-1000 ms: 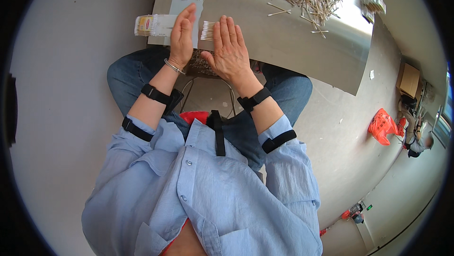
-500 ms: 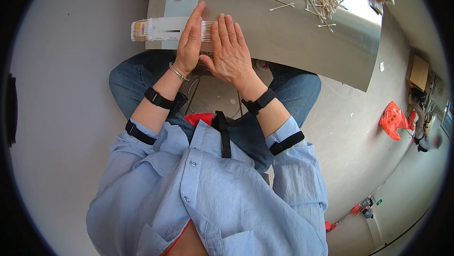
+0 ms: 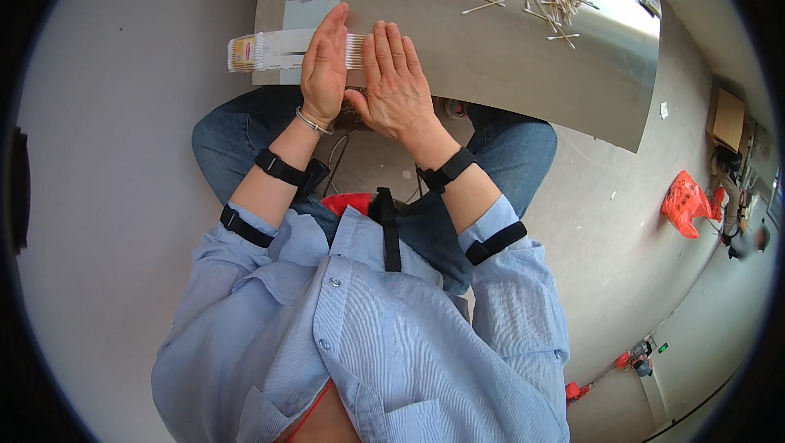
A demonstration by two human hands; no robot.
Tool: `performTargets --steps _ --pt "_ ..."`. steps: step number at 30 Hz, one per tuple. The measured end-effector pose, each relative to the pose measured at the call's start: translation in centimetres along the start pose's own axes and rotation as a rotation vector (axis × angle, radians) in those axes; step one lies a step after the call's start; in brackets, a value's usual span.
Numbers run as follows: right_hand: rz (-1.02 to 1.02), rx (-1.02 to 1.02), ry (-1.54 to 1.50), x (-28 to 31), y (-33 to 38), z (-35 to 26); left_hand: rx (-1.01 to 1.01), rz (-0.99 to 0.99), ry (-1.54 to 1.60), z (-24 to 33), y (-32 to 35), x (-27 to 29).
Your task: Gathering and packaging cotton swabs into small plastic bags.
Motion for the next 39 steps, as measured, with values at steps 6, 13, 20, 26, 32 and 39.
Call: performTargets --steps 6,13,20,26,32,39 --pt "0.023 -0.014 -0.033 0.4 0.0 -0.1 -0.006 0.178 0.199 -0.1 -0.1 1.2" --pt "0.003 -0.012 -0.025 0.1 -0.1 -0.3 0.003 0.165 0.055 -0.1 -0.1 1.1" --pt "-0.029 0.022 0.055 -0.9 -2.1 -2.3 -0.010 0.175 -0.137 1.7 -1.1 2.7" --pt "0.021 0.015 -0.058 -0.6 -3.0 -3.1 -0.049 0.174 -0.202 3.0 -0.9 5.9" --pt "-0.008 0.036 -0.061 -0.8 -3.5 -3.6 0.023 0.055 -0.289 2.3 -1.0 5.2" --pt "0.007 -0.034 -0.064 -1.3 -4.4 -4.2 0.067 0.023 0.020 2.1 -1.6 5.4"
Point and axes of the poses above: each hand's wrist, its own y-axis away from the middle knuckle, its own x-axis out of the back of the hand, z = x × y, the point moved 10 cm from there along -y, towards the middle knuckle, and after that the axes turned 2 degrees about y, right-handed, at the moved point
